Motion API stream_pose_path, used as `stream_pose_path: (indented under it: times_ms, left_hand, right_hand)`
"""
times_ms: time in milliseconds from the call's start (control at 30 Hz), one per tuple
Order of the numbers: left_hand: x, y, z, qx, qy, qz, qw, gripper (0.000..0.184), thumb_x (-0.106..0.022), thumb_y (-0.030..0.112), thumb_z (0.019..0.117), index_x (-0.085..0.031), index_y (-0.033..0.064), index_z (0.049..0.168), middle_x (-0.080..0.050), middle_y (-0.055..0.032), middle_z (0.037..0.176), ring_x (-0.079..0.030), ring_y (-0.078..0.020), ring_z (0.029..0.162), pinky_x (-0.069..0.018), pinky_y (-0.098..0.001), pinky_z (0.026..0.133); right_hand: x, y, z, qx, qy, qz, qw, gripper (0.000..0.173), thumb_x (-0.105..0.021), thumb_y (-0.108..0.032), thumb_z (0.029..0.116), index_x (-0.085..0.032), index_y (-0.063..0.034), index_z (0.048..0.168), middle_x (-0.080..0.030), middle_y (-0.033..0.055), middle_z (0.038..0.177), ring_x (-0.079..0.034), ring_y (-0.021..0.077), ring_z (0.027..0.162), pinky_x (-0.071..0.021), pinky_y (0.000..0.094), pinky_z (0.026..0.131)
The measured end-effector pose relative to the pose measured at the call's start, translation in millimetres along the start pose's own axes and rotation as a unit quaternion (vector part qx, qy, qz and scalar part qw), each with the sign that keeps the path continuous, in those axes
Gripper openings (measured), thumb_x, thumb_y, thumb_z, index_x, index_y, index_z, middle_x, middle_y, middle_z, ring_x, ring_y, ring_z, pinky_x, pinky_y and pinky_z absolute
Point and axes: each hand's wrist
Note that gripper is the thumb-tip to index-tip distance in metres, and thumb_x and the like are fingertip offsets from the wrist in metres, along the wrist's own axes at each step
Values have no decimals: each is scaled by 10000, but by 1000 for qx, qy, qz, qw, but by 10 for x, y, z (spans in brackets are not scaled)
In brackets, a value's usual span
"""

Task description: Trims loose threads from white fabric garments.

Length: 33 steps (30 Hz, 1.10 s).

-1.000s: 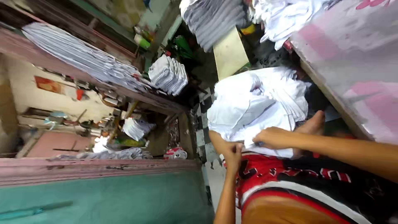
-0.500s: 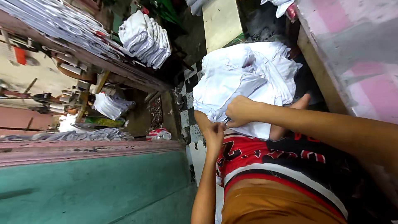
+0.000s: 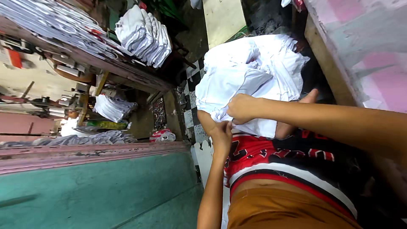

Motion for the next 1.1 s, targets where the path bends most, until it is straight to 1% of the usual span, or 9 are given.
stream_pose_path:
  times_ms: [267, 400, 467, 533, 567, 633, 733, 833, 1100]
  left_hand:
    - [35, -80, 7, 171, 5, -280, 945, 147, -556, 34, 1033, -633, -78, 977, -664, -48, 692, -609, -57, 547, -550, -228, 577]
    - [38, -145, 8, 191, 2, -250, 949, 134, -549, 24, 1039, -619, -77, 986, -681, -70, 718, -647, -91, 566, -572, -236, 590]
    - [81, -194, -43, 142, -1, -1, 990, 158, -665, 19, 960, -683, -53, 1099, -731, -170, 978, -734, -231, 863, -600, -377, 820]
    - [78, -270, -115, 99, -15, 93, 991, 397, -736, 17, 873, -669, -41, 1260, -523, -380, 1370, -505, -538, 1282, -370, -654, 1085]
    - [60, -274, -145, 84, -2, 76, 994, 359, -750, 58, 872, -700, -26, 1218, -534, -373, 1354, -498, -544, 1274, -372, -660, 1067]
    - [17, -90, -193, 126, -25, -84, 988, 178, -639, 115, 994, -746, -7, 1066, -705, -168, 1081, -652, -261, 1026, -511, -429, 904]
    - [-179, 173, -164, 311, -164, -509, 786, 644, -145, 406, 1134, -643, -3, 1128, -715, -43, 872, -675, -98, 755, -553, -250, 731]
    - [-446, 206, -43, 402, -125, -699, 578, 592, -225, 559, 1090, -521, 106, 1329, -700, -118, 1097, -717, -229, 898, -594, -345, 819]
    - [-648, 186, 19, 406, 44, -761, 504, 180, -402, 193, 1114, -537, 109, 1201, -688, -55, 1107, -686, -158, 1066, -551, -278, 959]
  right_hand:
    - [-475, 211, -83, -67, 123, 233, 962, 575, -769, -543, 862, -655, -10, 1043, -658, 183, 873, -657, 391, 882, -481, 600, 735]
    - [-938, 240, 50, -23, 169, 304, 937, 295, -791, -227, 899, -710, -10, 1082, -712, 200, 960, -685, 404, 941, -509, 626, 802]
    - [-955, 289, 64, -22, 182, 306, 934, 165, -713, -144, 949, -739, -3, 1031, -718, 208, 932, -687, 407, 928, -503, 623, 799]
    - [-872, 327, 30, -37, 196, 312, 929, 161, -704, -164, 958, -743, -12, 993, -709, 194, 880, -685, 393, 876, -507, 618, 762]
    - [-819, 336, 5, -44, 208, 318, 924, 169, -711, -177, 954, -741, -12, 979, -700, 186, 854, -679, 383, 852, -504, 610, 747]
    - [-724, 306, -51, -55, 241, 326, 912, 156, -723, -177, 934, -740, -24, 958, -692, 160, 816, -672, 354, 807, -501, 590, 714]
    - [-610, 120, -175, -69, 308, 313, 896, 75, -757, -115, 891, -746, -42, 907, -668, 135, 745, -660, 316, 719, -507, 545, 635]
    - [-558, 184, -246, -65, 270, 277, 920, 109, -700, -123, 920, -705, -15, 905, -672, 162, 787, -670, 352, 783, -495, 559, 680]
    - [-1044, 422, -414, -8, 251, 221, 942, 106, -826, -125, 837, -743, -59, 831, -674, 117, 835, -684, 317, 799, -537, 542, 666]
Point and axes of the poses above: each hand's wrist, its own z-axis towards the middle knuckle, its own x-axis out of the back of the hand, y = z × x
